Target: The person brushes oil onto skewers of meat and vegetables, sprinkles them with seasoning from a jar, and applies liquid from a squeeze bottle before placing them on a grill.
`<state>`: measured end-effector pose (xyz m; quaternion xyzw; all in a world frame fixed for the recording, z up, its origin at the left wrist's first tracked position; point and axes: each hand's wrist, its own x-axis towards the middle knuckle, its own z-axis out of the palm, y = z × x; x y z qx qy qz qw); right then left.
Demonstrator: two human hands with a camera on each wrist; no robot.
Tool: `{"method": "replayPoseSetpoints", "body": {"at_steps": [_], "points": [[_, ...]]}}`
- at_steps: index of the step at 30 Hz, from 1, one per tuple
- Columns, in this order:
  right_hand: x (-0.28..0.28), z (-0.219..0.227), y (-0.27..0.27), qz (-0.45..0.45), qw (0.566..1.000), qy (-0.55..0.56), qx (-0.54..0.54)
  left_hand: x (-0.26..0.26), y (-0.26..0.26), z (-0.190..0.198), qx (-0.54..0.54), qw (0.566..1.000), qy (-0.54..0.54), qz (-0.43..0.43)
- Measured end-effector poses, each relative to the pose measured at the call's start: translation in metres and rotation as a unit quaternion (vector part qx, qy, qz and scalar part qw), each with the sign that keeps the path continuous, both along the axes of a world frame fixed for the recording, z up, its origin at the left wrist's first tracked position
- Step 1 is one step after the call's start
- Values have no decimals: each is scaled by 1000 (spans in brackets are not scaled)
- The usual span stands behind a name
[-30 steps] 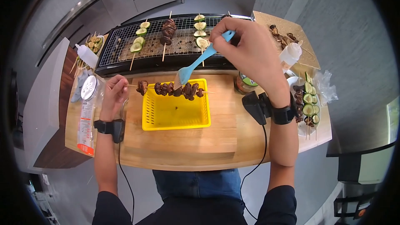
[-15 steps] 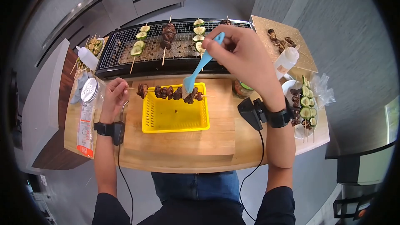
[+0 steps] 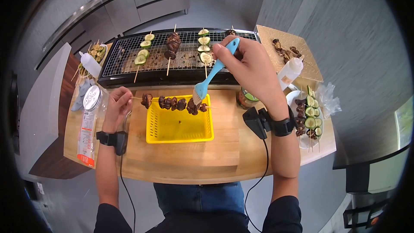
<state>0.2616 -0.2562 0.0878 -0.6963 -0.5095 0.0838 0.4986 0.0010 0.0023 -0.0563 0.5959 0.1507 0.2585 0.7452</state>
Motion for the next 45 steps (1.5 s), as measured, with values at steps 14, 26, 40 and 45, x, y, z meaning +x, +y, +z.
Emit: {"method": "replayPoseSetpoints", "body": {"at_steps": [14, 26, 40, 45], "points": [[10, 0, -4, -50, 998, -14, -31, 0, 0, 0, -3, 1000, -4, 0], [10, -3, -3, -44, 998, -32, -27, -1, 0, -2, -14, 1000, 2, 7], [-13, -3, 7, 20, 991, 136, 10, 0, -1, 1, -1, 1000, 8, -3], [-21, -13, 15, 82, 985, 149, -11, -1, -1, 1, -1, 1000, 14, -7]]}}
